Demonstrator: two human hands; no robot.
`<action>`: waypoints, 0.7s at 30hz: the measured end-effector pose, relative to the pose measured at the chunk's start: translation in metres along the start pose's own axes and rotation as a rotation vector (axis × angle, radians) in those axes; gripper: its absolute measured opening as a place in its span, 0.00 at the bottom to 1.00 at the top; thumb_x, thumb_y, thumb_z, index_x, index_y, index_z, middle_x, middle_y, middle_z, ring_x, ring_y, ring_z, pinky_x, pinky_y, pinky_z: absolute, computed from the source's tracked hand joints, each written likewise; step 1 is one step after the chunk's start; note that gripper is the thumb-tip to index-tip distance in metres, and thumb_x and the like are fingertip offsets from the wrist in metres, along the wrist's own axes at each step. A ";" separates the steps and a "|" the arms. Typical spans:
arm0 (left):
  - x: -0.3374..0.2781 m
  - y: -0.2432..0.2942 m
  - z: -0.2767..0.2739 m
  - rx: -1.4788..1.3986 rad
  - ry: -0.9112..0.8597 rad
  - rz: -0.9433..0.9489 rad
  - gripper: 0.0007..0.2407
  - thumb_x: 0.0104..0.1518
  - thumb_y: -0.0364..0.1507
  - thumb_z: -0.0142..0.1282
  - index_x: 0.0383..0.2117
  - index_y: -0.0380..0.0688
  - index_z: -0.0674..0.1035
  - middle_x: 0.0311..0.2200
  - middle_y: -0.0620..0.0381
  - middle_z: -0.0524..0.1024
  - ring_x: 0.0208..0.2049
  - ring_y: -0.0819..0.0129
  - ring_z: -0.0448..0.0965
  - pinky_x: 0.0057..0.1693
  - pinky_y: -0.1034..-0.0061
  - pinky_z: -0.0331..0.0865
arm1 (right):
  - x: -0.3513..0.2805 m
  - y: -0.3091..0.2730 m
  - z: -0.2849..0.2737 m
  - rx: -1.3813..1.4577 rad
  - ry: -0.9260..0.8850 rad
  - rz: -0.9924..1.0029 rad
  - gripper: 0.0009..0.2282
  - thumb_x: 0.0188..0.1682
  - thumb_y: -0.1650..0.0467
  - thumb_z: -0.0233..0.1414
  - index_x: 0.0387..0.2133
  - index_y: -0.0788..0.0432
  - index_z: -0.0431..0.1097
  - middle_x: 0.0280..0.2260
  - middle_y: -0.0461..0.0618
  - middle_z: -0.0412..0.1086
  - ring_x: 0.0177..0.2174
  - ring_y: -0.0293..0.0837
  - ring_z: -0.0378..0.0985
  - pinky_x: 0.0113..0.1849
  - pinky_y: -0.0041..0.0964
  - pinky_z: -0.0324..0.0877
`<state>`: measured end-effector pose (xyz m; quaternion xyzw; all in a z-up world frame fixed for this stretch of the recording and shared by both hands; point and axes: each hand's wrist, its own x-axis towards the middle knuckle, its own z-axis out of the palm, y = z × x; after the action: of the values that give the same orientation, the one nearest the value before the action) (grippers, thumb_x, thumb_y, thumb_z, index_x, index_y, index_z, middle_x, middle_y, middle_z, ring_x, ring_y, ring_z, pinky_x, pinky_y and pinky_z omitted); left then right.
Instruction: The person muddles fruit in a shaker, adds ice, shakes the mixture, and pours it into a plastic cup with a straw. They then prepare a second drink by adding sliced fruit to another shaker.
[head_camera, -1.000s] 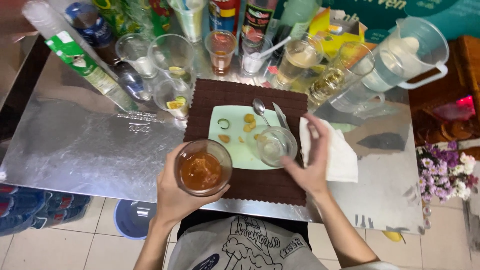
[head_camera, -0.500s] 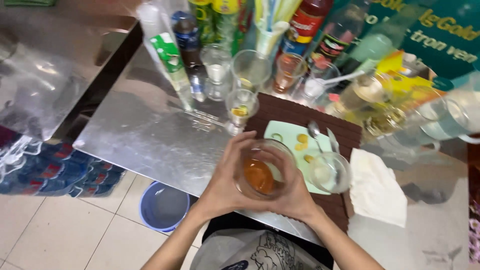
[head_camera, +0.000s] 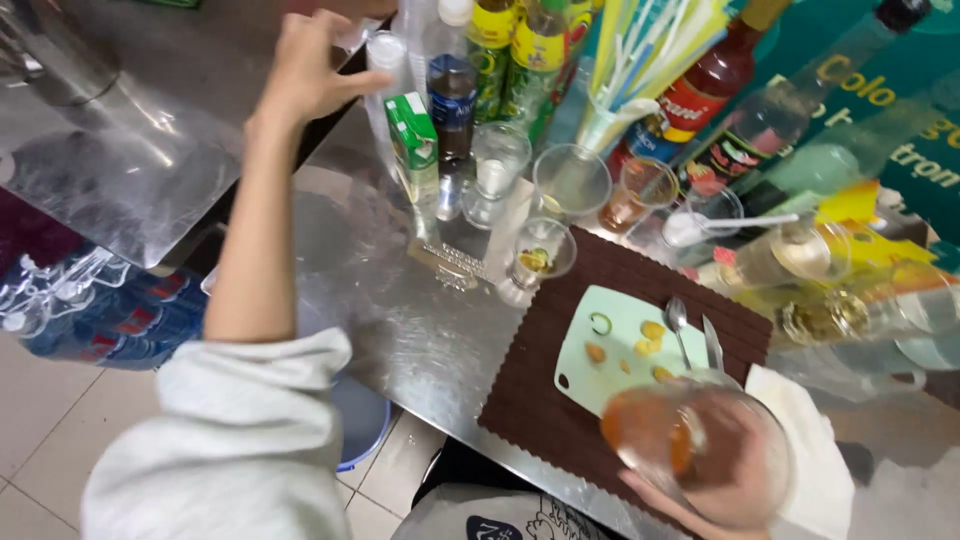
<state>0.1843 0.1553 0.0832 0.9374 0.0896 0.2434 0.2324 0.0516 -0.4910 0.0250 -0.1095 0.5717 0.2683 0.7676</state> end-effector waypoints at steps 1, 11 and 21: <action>0.008 -0.006 0.010 -0.020 -0.024 0.014 0.31 0.54 0.46 0.75 0.53 0.36 0.74 0.47 0.38 0.68 0.50 0.45 0.68 0.52 0.63 0.65 | -0.001 -0.003 -0.001 -0.198 -0.034 -0.234 0.29 0.47 0.65 0.53 0.66 0.48 0.60 0.67 0.71 0.57 0.62 0.76 0.57 0.56 0.75 0.58; 0.034 0.004 0.024 -0.120 0.047 -0.070 0.19 0.46 0.40 0.80 0.39 0.47 0.82 0.45 0.48 0.74 0.49 0.54 0.73 0.49 0.58 0.68 | -0.048 0.034 0.027 -1.267 -0.299 -1.742 0.52 0.15 0.78 0.61 0.64 0.54 0.48 0.57 0.66 0.61 0.53 0.56 0.68 0.51 0.52 0.68; -0.005 0.057 -0.051 -0.282 0.669 0.079 0.19 0.51 0.32 0.87 0.40 0.47 0.82 0.35 0.57 0.83 0.31 0.72 0.80 0.33 0.78 0.72 | -0.027 -0.010 0.029 -1.284 -0.517 -1.909 0.53 0.15 0.74 0.62 0.64 0.59 0.45 0.51 0.74 0.65 0.51 0.60 0.71 0.56 0.54 0.68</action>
<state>0.1572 0.1241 0.1478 0.7675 0.0901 0.5551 0.3076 0.0756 -0.4935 0.0580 -0.8015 -0.1542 -0.1618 0.5546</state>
